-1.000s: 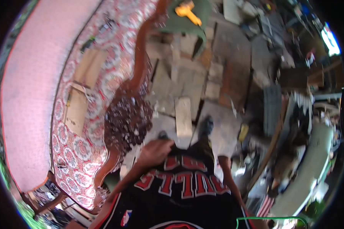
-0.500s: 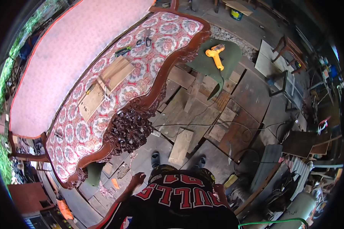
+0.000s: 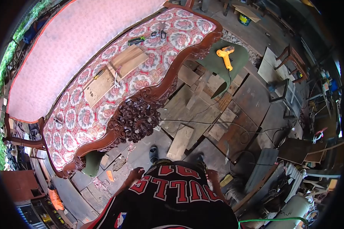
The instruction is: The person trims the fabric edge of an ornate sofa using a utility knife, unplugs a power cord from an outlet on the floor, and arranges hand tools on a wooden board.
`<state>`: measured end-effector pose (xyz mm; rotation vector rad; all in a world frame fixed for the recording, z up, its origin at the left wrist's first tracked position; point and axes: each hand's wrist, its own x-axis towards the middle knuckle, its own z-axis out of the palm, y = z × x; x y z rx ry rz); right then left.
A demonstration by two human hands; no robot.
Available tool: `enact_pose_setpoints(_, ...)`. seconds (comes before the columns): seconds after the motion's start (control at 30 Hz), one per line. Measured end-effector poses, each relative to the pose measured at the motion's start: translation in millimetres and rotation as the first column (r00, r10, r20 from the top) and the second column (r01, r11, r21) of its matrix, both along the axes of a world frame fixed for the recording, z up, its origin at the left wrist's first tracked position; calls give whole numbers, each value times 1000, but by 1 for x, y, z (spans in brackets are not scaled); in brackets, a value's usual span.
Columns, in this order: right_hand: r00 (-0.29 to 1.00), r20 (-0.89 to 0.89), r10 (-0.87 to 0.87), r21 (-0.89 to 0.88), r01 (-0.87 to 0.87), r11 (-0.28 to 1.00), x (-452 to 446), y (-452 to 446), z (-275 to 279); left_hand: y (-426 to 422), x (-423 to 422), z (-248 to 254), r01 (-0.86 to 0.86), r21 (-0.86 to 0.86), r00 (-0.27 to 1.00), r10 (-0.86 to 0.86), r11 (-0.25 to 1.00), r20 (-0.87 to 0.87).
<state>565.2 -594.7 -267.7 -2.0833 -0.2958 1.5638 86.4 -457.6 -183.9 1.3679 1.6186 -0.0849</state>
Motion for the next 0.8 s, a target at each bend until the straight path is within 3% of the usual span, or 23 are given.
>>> enact_pose_setpoints(0.17,995,-47,-83,-48,81,996,-34,-32,-32,24,-33,-20,33,121,997,-40,992,60)
enact_pose_setpoints(0.23,981,-30,-191,-33,190,981,-46,-32,-34,46,-35,-15,-55,-124,992,68,991,103)
enact_pose_setpoints(0.27,959,-33,-280,-33,279,960,-62,-40,-33,58,-42,-26,-26,-132,994,39,991,97)
enact_pose_setpoints(0.33,983,39,-181,-22,182,983,-70,-48,-26,50,-55,-52,-51,-94,978,69,994,197)
enact_pose_setpoints(0.37,948,301,101,19,-112,994,-68,-54,-16,55,-50,-44,5,-27,988,-1,1000,155)
enact_pose_setpoints(0.4,774,523,357,-18,-409,912,-70,-60,-3,58,-46,-29,66,31,992,-69,997,105)
enact_pose_setpoints(0.43,821,504,268,21,-322,946,-72,-58,19,52,-49,-37,41,83,996,-48,996,80)
enact_pose_setpoints(0.47,825,499,265,14,-314,949,-65,-67,6,55,-49,-49,17,152,998,-26,988,61)
enact_pose_setpoints(0.53,745,594,304,27,-397,918,-39,-98,-37,49,-51,-67,-64,127,998,60,990,34)
enact_pose_setpoints(0.6,593,731,336,109,-589,801,-4,-106,-17,27,-50,-101,-108,148,994,105,983,28)
enact_pose_setpoints(0.63,983,180,42,-117,-21,993,12,-85,20,17,-43,-105,-117,92,993,117,989,13)
enact_pose_setpoints(0.67,972,23,-235,-126,236,964,27,-87,20,10,-36,-108,-126,36,992,126,991,-4)
enact_pose_setpoints(0.73,965,71,-254,-91,260,961,62,-96,22,-1,-5,-113,-142,11,989,143,990,-38)
enact_pose_setpoints(0.8,967,24,-254,-77,255,964,102,-113,23,-12,45,-103,64,55,996,-61,996,-65)
